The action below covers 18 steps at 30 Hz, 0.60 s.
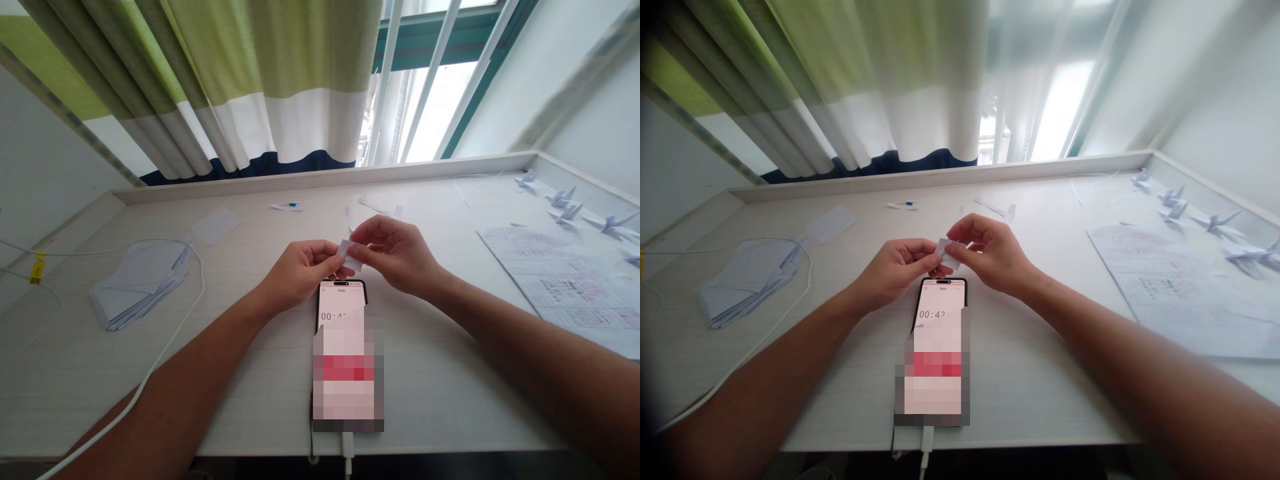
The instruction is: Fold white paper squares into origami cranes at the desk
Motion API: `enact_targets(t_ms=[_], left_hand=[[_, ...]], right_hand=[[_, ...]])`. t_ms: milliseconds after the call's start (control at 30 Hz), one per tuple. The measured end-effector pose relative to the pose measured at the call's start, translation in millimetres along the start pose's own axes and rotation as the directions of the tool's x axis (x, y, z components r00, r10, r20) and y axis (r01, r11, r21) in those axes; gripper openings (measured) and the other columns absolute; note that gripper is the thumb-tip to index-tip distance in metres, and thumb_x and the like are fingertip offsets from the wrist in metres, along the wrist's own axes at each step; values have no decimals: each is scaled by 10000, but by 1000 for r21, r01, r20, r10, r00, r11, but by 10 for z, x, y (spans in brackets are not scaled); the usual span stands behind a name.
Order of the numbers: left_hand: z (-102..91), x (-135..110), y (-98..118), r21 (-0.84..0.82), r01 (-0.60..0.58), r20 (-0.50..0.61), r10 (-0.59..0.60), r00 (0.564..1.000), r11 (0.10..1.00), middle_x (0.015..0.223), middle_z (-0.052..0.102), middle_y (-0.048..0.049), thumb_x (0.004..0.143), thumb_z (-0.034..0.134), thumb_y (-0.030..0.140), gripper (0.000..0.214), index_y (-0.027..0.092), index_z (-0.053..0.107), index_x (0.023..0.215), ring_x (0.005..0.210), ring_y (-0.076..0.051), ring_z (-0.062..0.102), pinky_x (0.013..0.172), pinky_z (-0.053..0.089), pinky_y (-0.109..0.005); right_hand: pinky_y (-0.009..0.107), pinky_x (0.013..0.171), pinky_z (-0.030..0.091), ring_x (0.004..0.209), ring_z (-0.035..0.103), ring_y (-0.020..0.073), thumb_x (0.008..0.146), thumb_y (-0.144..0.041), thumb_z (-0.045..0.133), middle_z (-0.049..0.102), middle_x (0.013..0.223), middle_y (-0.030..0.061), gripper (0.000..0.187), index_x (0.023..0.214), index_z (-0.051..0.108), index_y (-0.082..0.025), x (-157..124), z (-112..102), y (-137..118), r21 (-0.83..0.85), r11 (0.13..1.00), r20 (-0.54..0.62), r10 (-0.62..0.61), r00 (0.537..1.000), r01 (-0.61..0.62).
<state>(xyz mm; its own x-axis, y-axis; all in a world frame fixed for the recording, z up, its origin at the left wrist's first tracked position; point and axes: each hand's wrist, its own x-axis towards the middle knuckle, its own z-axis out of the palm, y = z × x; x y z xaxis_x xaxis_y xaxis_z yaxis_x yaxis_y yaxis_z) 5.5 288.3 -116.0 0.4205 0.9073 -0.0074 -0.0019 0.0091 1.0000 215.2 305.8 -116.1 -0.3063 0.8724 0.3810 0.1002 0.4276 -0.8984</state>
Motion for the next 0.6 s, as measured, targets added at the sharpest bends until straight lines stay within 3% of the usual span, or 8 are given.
enact_targets(t_ms=[167, 300, 433, 600], left_hand=[[-21, -12, 8, -15, 62, 38, -61, 997, 998, 882, 814, -108, 895, 820, 421, 317, 124, 770, 995, 867, -221, 783, 762, 590, -317], [-13, -22, 22, -24, 97, 71, -95, 993, 995, 895, 817, -115, 904, 810, 432, 324, 123, 766, 992, 849, -224, 783, 726, 584, -311], [16, -8, 27, -17, 51, -9, -52, 999, 999, 873, 822, -116, 896, 817, 426, 319, 120, 759, 965, 809, -197, 767, 745, 567, -305], [60, 2, 15, 8, -16, -76, 16, 997, 1000, 901, 829, -122, 886, 815, 459, 351, 123, 755, 968, 781, -195, 757, 746, 566, -321]], right_hand=[[342, 649, 587, 737, 681, 174, 797, -437, 907, 735, 841, 35, 319, 884, 721, -193, -8, 17, -35, 17, 1000, -37, -1, 999, 2], [327, 645, 604, 723, 695, 166, 816, -441, 890, 741, 824, 30, 316, 922, 736, -187, 14, 20, -56, 149, 987, 1, 61, 998, -61], [297, 623, 601, 709, 686, 147, 897, -456, 806, 750, 823, 36, 288, 938, 756, -176, 40, 8, -54, 220, 970, -19, 106, 994, -100], [313, 692, 620, 780, 705, 167, 907, -487, 793, 775, 885, 49, 308, 984, 794, -188, 30, 13, -52, 163, 980, 7, 112, 994, -111]])
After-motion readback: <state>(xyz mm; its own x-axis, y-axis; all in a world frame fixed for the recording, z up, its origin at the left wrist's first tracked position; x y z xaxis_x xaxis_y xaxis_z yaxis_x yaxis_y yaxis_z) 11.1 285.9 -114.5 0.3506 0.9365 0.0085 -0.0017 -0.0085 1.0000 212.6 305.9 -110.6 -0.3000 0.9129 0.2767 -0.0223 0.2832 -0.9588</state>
